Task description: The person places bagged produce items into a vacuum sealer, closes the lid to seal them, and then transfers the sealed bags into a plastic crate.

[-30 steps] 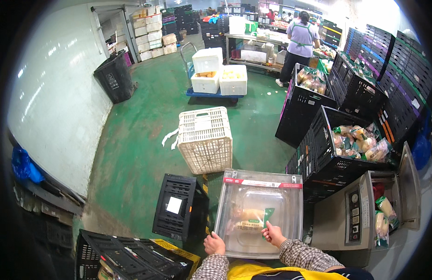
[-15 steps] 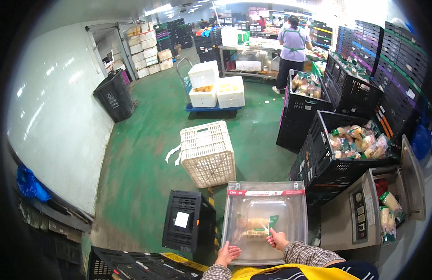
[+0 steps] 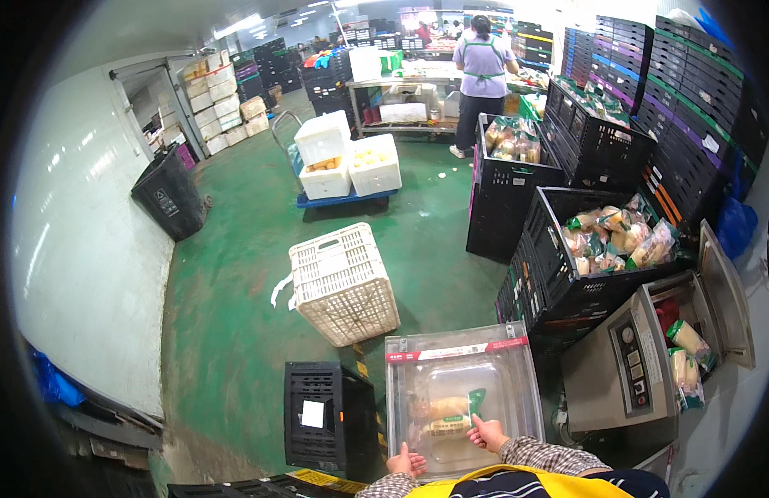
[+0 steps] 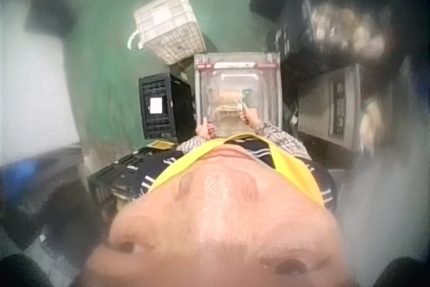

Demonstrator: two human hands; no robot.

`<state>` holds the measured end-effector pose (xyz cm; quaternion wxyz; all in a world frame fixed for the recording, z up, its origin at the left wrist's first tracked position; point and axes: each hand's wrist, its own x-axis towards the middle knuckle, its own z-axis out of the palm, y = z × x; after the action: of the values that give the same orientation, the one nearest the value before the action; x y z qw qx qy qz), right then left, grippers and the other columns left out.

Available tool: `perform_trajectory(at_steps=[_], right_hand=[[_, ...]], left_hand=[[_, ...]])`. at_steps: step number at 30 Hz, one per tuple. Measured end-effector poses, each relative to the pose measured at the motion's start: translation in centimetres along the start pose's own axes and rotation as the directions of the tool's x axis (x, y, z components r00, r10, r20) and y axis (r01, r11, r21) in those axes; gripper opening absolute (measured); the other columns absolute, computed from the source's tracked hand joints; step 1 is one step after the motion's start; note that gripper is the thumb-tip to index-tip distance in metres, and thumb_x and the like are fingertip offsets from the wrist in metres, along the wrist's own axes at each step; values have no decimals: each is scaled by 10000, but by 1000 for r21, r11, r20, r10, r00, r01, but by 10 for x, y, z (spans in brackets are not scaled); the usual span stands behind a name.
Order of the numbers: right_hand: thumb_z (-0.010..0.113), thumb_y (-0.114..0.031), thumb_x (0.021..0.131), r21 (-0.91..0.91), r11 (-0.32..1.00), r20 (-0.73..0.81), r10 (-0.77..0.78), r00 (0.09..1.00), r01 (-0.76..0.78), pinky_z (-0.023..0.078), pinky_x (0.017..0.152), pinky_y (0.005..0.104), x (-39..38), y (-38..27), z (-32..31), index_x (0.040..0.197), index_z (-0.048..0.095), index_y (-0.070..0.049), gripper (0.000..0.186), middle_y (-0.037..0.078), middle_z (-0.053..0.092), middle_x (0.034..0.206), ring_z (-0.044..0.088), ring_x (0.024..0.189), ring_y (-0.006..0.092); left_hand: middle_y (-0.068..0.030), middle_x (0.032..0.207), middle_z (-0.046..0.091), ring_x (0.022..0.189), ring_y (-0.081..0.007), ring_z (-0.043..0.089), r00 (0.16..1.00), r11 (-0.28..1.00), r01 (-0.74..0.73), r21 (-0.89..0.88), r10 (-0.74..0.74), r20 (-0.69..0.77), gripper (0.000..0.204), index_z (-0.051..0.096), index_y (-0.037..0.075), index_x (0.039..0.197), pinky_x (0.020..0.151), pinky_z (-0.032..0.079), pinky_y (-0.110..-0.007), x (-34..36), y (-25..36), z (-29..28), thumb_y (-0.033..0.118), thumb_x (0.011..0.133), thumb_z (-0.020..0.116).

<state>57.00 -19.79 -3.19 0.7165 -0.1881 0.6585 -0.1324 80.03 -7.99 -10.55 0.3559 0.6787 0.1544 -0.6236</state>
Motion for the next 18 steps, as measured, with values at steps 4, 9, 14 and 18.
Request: perform_trajectory(at_steps=[4,9,14,18], right_hand=[[530,-494,918,-12,1000,-20,0,1000,0,370,375,244,1,1,-1,730,636,0,539,54,585,564,491,407,111],[540,-503,911,-16,1000,3,-1,1000,1,376,379,248,0,-1,1,728,639,-3,542,53,589,567,494,407,110],[550,-510,904,-34,999,-24,7,1000,-7,373,373,243,-2,1,6,725,638,0,547,54,591,559,494,401,113],[544,-526,904,-42,999,-41,24,999,-25,371,372,248,-8,-1,5,735,631,4,563,43,561,540,471,384,112]], left_hand=[[-180,865,664,716,-284,673,999,1000,15,13,-15,-40,562,591,-72,949,603,573,-432,-10,4,6,484,937,508],[-173,825,663,664,-277,667,999,999,-5,45,8,-53,563,594,-70,934,566,569,-409,-16,7,3,487,931,518],[-173,816,659,656,-271,664,999,999,4,38,-3,-44,551,596,-70,920,559,568,-404,-11,3,-1,475,936,516],[-182,801,652,640,-287,658,999,997,-41,61,41,0,574,582,-68,913,545,563,-424,-17,5,1,503,924,521]])
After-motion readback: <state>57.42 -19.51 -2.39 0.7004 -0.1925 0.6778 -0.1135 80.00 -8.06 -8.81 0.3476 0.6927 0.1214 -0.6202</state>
